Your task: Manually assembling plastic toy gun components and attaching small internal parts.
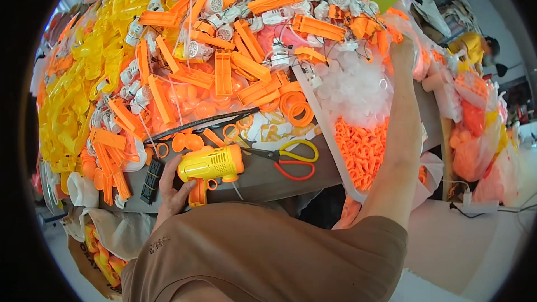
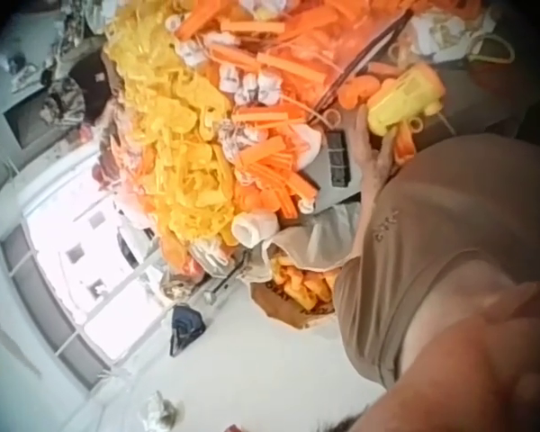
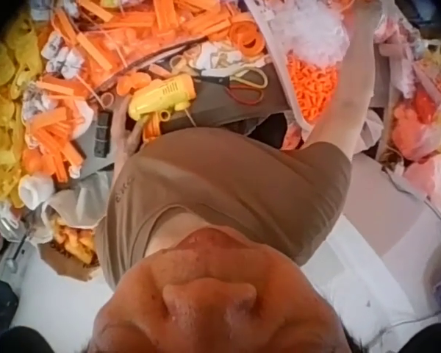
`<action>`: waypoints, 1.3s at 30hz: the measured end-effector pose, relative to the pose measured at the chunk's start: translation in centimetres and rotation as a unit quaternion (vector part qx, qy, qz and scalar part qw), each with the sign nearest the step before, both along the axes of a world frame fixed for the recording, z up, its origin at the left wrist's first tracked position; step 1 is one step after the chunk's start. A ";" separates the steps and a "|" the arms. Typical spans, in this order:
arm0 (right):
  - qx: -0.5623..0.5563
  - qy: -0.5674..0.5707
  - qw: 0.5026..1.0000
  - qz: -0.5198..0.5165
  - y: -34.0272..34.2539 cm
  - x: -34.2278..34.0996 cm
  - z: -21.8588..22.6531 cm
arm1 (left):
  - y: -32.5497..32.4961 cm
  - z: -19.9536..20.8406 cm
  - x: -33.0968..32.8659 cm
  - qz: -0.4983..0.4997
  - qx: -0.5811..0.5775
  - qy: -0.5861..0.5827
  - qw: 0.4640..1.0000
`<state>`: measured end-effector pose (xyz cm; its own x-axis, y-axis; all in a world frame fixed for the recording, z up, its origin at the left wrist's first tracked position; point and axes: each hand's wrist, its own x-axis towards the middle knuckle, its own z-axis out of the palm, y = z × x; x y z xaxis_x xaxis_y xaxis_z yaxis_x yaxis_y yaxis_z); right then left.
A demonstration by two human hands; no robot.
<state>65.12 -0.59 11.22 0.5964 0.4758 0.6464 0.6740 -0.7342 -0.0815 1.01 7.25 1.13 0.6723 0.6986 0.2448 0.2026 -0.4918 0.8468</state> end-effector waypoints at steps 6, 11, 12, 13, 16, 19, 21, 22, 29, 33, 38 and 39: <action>0.229 0.351 0.904 0.082 -0.6 -2.3 4.4 | 0.0 -0.2 -0.1 0.016 -0.016 -0.016 1.000; 0.235 0.337 0.900 0.144 2.6 -6.6 6.8 | -0.1 0.0 0.0 0.036 -0.012 -0.013 0.999; 0.245 0.360 0.883 0.177 3.2 -7.8 7.7 | -0.2 0.1 0.2 0.030 -0.002 -0.015 0.999; 0.257 0.381 0.864 0.207 3.7 -9.4 8.7 | -0.1 0.2 0.3 0.022 0.010 -0.017 1.000; 0.213 0.362 0.846 0.329 6.3 -17.1 9.5 | 0.3 0.1 0.4 0.014 0.027 -0.014 0.999; 0.125 0.457 0.770 0.428 10.3 -25.0 6.9 | -0.1 0.0 0.1 0.025 0.039 -0.009 0.999; 0.058 0.470 0.744 0.471 12.1 -29.8 4.9 | -0.2 0.0 -0.1 0.031 0.046 -0.010 0.998; 0.024 0.472 0.740 0.479 12.7 -31.4 3.8 | -0.1 -0.1 -0.1 0.030 0.044 -0.010 0.999; -0.113 0.146 0.832 0.522 15.7 -37.3 -2.5 | -0.2 0.0 0.6 0.037 0.054 -0.005 0.998; -0.212 0.165 0.804 0.530 16.1 -38.1 -2.2 | -0.5 -0.4 1.1 0.053 0.071 -0.013 0.996; -0.265 0.120 0.784 0.549 16.5 -37.7 -0.7 | -0.5 -0.5 1.1 0.055 0.079 -0.005 0.995; -0.260 0.107 0.781 0.558 16.4 -37.6 -0.4 | -0.5 -0.6 1.2 0.054 0.078 -0.008 0.995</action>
